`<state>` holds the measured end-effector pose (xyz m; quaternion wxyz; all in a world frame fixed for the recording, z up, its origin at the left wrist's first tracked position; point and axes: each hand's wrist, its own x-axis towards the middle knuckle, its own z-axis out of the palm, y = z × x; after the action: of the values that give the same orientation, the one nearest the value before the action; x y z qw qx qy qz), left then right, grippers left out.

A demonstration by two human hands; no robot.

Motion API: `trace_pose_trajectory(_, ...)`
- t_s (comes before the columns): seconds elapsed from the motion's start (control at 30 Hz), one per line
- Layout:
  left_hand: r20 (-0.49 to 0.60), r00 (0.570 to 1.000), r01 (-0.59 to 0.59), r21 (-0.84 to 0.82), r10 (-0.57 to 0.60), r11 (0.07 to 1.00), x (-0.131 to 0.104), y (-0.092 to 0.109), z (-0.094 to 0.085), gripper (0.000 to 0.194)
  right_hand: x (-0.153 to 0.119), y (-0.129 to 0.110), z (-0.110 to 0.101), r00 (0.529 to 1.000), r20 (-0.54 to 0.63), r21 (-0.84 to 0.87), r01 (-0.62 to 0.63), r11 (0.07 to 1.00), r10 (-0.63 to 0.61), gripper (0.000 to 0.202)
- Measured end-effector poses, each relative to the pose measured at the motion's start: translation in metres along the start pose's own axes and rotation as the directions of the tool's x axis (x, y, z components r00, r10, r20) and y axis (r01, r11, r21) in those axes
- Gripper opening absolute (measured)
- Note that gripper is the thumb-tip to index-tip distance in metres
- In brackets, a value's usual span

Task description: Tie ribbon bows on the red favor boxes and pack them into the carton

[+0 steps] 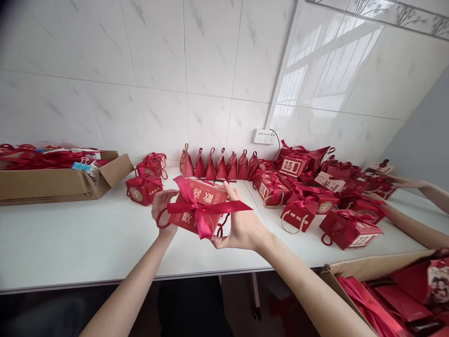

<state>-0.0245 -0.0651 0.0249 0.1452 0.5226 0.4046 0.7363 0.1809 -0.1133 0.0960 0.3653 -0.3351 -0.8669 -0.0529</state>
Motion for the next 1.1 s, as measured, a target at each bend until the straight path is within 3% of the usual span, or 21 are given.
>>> trace_pose_trajectory(0.07, -0.106, 0.992, -0.07, -0.07, 0.063, 0.995, -0.02, 0.016, -0.014, 0.047, 0.001, -0.008, 0.012, 1.0, -0.012, 0.06, -0.018, 0.998, 0.019, 0.086)
trace_pose_trajectory(0.13, -0.13, 0.985, -0.119, -0.046, 0.112, 0.992, -0.045, 0.029, -0.028, 0.06, -0.001, -0.017, 0.024, 0.998, -0.059, 0.132, -0.03, 0.991, 0.038, 0.093)
trace_pose_trajectory(0.23, -0.041, 0.993, -0.107, 0.132, 0.113, 0.985, -0.081, 0.049, -0.044, 0.088, -0.007, -0.035, 0.047, 0.979, -0.194, 0.203, -0.029, 0.979, 0.069, 0.102)
trace_pose_trajectory(0.33, 0.024, 0.999, 0.014, 0.289, -0.022, 0.957, -0.101, 0.067, -0.054, 0.096, -0.014, -0.061, 0.073, 0.95, -0.255, 0.27, -0.111, 0.956, 0.182, 0.101)
trace_pose_trajectory(0.47, 0.061, 0.97, 0.208, 0.304, -0.237, 0.93, -0.092, 0.07, -0.079, 0.077, -0.027, -0.094, 0.1, 0.926, -0.164, 0.4, -0.253, 0.881, 0.34, 0.089)
trace_pose_trajectory(0.57, 0.049, 0.955, 0.242, 0.441, -0.293, 0.864, -0.07, 0.054, -0.119, 0.057, -0.042, -0.107, 0.109, 0.957, 0.078, 0.497, -0.28, 0.822, 0.279, 0.08)
trace_pose_trajectory(0.63, -0.147, 0.951, 0.308, 0.534, -0.272, 0.787, -0.057, 0.044, -0.145, 0.049, -0.054, -0.107, 0.109, 0.959, 0.221, 0.541, -0.272, 0.796, 0.177, 0.07)
trace_pose_trajectory(0.73, -0.398, 0.902, 0.366, 0.507, -0.165, 0.78, -0.051, 0.04, -0.163, 0.049, -0.068, -0.096, 0.109, 0.954, 0.236, 0.543, -0.289, 0.789, 0.188, 0.037)
trace_pose_trajectory(0.8, -0.417, 0.909, 0.24, 0.548, 0.013, 0.801, -0.057, 0.044, -0.156, 0.047, -0.072, -0.081, 0.11, 0.948, 0.16, 0.511, -0.318, 0.799, 0.275, 0.022)
trace_pose_trajectory(0.83, -0.375, 0.919, 0.135, 0.592, 0.124, 0.794, -0.061, 0.047, -0.147, 0.044, -0.073, -0.072, 0.111, 0.942, 0.116, 0.493, -0.331, 0.805, 0.316, 0.02)
trace_pose_trajectory(0.9, -0.17, 0.942, -0.1, 0.68, 0.289, 0.727, -0.07, 0.053, -0.122, 0.035, -0.073, -0.056, 0.114, 0.919, 0.052, 0.47, -0.367, 0.802, 0.39, 0.021)
trace_pose_trajectory(0.93, -0.021, 0.952, -0.203, 0.706, 0.306, 0.679, -0.073, 0.056, -0.108, 0.031, -0.073, -0.049, 0.116, 0.906, 0.048, 0.468, -0.392, 0.792, 0.42, 0.022)
trace_pose_trajectory(1.0, 0.282, 0.941, -0.337, 0.73, 0.187, 0.594, -0.073, 0.057, -0.08, 0.027, -0.073, -0.041, 0.118, 0.892, 0.082, 0.473, -0.427, 0.771, 0.444, 0.022)
trace_pose_trajectory(1.03, 0.383, 0.919, -0.365, 0.741, 0.092, 0.564, -0.071, 0.056, -0.068, 0.028, -0.074, -0.039, 0.118, 0.89, 0.107, 0.477, -0.436, 0.763, 0.442, 0.022)
trace_pose_trajectory(1.1, 0.455, 0.888, -0.35, 0.768, -0.071, 0.536, -0.061, 0.049, -0.05, 0.031, -0.075, -0.038, 0.117, 0.89, 0.141, 0.486, -0.443, 0.753, 0.433, 0.021)
